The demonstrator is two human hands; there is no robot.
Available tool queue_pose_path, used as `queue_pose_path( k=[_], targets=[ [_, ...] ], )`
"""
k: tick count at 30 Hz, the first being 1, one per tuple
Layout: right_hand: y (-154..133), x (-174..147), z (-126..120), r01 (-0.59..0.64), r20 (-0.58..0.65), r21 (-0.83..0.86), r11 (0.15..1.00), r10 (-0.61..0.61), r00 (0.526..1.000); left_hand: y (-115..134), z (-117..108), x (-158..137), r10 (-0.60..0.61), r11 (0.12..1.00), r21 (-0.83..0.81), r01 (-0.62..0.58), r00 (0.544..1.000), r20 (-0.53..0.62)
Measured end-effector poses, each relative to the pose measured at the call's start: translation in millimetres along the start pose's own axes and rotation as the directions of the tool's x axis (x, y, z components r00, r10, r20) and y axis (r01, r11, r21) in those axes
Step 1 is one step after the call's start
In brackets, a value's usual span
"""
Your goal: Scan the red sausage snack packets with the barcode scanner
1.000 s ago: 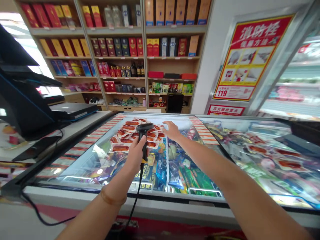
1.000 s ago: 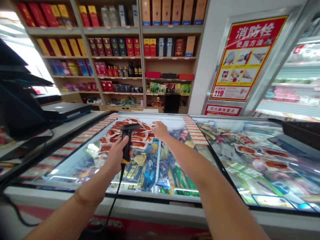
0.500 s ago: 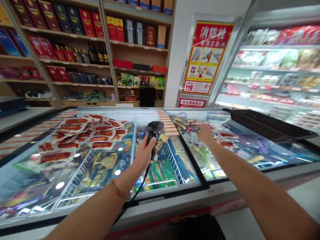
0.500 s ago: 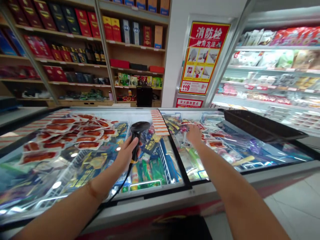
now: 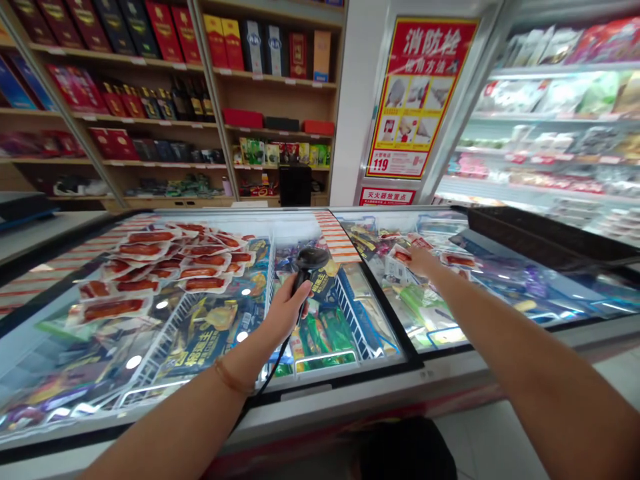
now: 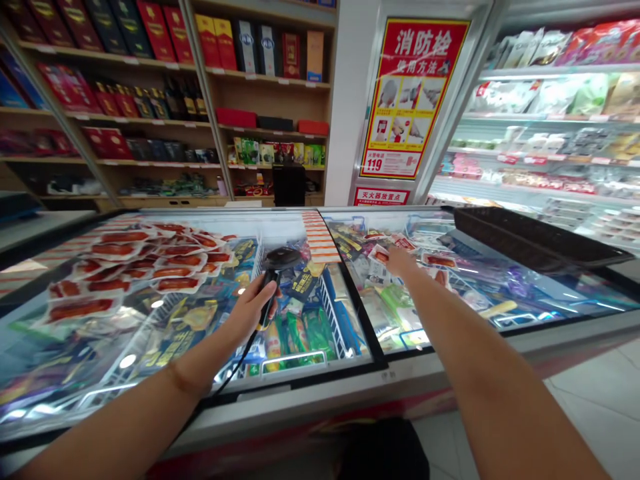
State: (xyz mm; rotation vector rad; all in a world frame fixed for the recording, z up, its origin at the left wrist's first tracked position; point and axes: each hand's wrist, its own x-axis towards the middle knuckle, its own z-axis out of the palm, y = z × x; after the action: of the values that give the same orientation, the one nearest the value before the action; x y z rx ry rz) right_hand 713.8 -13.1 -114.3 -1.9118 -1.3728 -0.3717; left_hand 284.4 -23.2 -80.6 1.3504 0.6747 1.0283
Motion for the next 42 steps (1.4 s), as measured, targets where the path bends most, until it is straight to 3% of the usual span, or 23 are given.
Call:
queue_pose_path(
  k=[6,11,13,15,18,24,33,42],
  targets=[
    [-77,-5,21,-0.084,0.03,-0.023,0.996,0.085,0.996,-3,-4,5,0.007,1.0,-0.002,-0.007,1.0,-0.007],
    [-162,-19,56,-0.084,0.08,0.158,0.984,0.072,0.994,-12,-8,10,0.036,0.999,0.005,-0.036,0.999,-0.032],
    [-186,-31,66,-0.044,0.081,0.256,0.966,0.024,0.996,-13,-8,10,0.034,0.999,0.004,-0.033,0.999,-0.028],
    [-198,-45,68,0.061,0.11,0.297,0.953,-0.098,0.989,-12,-9,10,0.034,0.999,0.007,-0.034,0.999,-0.026],
    [-198,-57,63,0.137,0.148,0.316,0.939,-0.192,0.97,-10,-9,9,0.049,0.999,0.014,-0.049,0.998,-0.033],
    [-186,-54,53,0.03,0.105,0.418,0.908,-0.081,0.991,-7,-12,9,0.065,0.998,0.003,-0.065,0.997,-0.033],
    [-193,-51,35,0.029,0.003,0.499,0.866,-0.036,0.999,-1,-10,5,0.059,0.998,0.032,-0.059,0.998,0.005],
    [-191,-47,30,0.016,-0.023,0.519,0.855,-0.005,1.0,6,-8,0,0.069,0.994,0.084,-0.073,0.996,0.05]
  ],
)
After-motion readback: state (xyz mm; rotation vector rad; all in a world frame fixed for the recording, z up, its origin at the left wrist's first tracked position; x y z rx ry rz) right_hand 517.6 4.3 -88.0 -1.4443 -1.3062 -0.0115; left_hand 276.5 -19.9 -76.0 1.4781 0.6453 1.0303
